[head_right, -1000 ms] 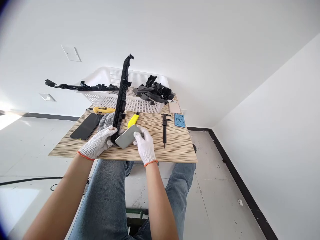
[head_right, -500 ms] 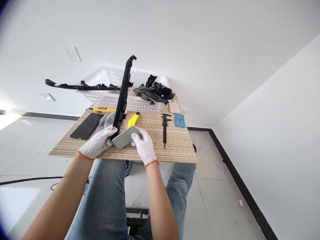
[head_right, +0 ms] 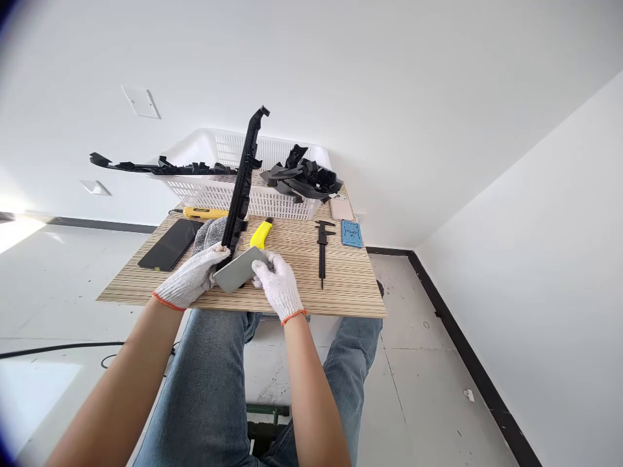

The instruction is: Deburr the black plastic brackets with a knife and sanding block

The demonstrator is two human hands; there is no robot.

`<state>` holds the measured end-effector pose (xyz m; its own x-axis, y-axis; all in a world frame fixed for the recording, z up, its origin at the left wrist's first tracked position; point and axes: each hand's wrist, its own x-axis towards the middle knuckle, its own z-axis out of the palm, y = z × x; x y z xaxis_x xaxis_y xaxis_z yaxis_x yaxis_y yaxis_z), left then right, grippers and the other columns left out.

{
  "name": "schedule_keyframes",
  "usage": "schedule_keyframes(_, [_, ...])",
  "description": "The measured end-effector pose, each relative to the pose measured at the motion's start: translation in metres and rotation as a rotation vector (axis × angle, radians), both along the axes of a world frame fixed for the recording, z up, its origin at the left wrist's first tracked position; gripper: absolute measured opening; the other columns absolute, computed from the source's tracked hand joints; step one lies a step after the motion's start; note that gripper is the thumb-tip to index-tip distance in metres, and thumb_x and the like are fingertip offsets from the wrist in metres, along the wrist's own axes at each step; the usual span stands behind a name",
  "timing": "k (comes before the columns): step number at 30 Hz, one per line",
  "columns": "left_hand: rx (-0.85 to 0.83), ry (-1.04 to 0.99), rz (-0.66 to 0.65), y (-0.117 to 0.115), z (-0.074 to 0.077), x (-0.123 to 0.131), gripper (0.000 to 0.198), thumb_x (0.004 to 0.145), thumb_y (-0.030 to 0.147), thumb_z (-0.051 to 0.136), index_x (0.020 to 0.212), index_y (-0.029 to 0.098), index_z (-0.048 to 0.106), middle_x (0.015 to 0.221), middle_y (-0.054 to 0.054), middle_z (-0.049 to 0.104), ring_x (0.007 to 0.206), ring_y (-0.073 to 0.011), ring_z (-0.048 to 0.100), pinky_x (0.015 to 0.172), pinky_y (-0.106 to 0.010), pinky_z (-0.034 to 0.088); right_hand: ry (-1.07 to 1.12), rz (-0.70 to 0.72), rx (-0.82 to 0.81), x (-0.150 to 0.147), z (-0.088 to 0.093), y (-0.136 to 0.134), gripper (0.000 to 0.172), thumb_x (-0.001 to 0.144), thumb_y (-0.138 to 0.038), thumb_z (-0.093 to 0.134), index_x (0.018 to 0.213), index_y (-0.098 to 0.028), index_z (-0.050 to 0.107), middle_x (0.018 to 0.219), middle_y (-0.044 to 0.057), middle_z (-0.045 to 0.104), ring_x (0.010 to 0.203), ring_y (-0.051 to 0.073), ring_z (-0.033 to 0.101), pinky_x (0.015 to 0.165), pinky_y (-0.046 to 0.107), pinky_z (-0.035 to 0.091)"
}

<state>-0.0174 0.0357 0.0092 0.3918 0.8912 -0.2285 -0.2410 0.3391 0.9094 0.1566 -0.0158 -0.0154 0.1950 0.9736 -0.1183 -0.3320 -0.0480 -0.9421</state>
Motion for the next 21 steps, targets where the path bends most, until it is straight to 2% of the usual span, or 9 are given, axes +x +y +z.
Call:
schedule_keyframes(4, [-0.006,0.008,0.001,0.000,0.001,0.000,0.035,0.076,0.032,0.080,0.072,0.020,0.048,0.062,0.008,0.041,0.044,-0.0025,0.036,0.037,-0.011,0.033,0.040,-0.125,-0.007,0.000,0.000,0.002,0.031,0.077,-0.034,0.071,0.104,-0.019,0.067,0.081,-0.001,0.062,0.061,0.009,0.051,0.054,0.023,0.048])
schedule_keyframes(7, [-0.009,0.015,0.001,0.001,0.002,0.001,0.034,0.075,0.030,0.079,0.070,0.020,0.048,0.061,0.007,0.043,0.044,-0.0031,0.036,0.036,-0.012,0.032,0.042,-0.008,0.001,0.002,0.000,0.002,0.031,0.076,-0.033,0.073,0.103,-0.018,0.068,0.080,-0.001,0.061,0.058,0.008,0.048,0.052,0.023,0.045])
schedule_keyframes(11, [-0.022,-0.002,0.011,0.002,0.000,0.002,0.035,0.073,0.029,0.080,0.070,0.020,0.047,0.061,0.007,0.043,0.045,-0.0034,0.038,0.038,-0.012,0.034,0.070,-0.019,-0.011,0.002,0.000,0.001,0.033,0.075,-0.033,0.073,0.104,-0.018,0.067,0.081,-0.002,0.061,0.057,0.007,0.046,0.051,0.022,0.043])
schedule_keyframes(14, [-0.025,0.007,0.007,0.002,-0.001,0.001,0.033,0.073,0.029,0.081,0.072,0.020,0.049,0.063,0.007,0.045,0.046,-0.0036,0.039,0.037,-0.012,0.033,0.052,0.037,-0.010,0.001,0.002,0.001,0.033,0.074,-0.033,0.073,0.103,-0.017,0.068,0.076,-0.002,0.060,0.056,0.008,0.048,0.050,0.023,0.043])
schedule_keyframes(18, [-0.030,0.011,0.000,0.000,0.002,0.001,0.034,0.075,0.029,0.078,0.069,0.021,0.046,0.058,0.008,0.039,0.043,-0.0034,0.032,0.036,-0.013,0.029,0.061,-0.130,-0.026,0.002,0.006,0.001,0.025,0.076,-0.035,0.072,0.095,-0.019,0.065,0.074,-0.003,0.059,0.056,0.008,0.048,0.048,0.021,0.043])
schedule_keyframes(21, [-0.015,0.065,0.018,-0.002,0.006,0.002,0.032,0.076,0.030,0.076,0.067,0.021,0.046,0.056,0.007,0.039,0.041,-0.0044,0.032,0.035,-0.015,0.026,-0.053,0.022,-0.099,0.003,0.011,-0.004,0.024,0.074,-0.035,0.076,0.085,-0.021,0.060,0.064,-0.006,0.055,0.047,0.006,0.043,0.039,0.018,0.034])
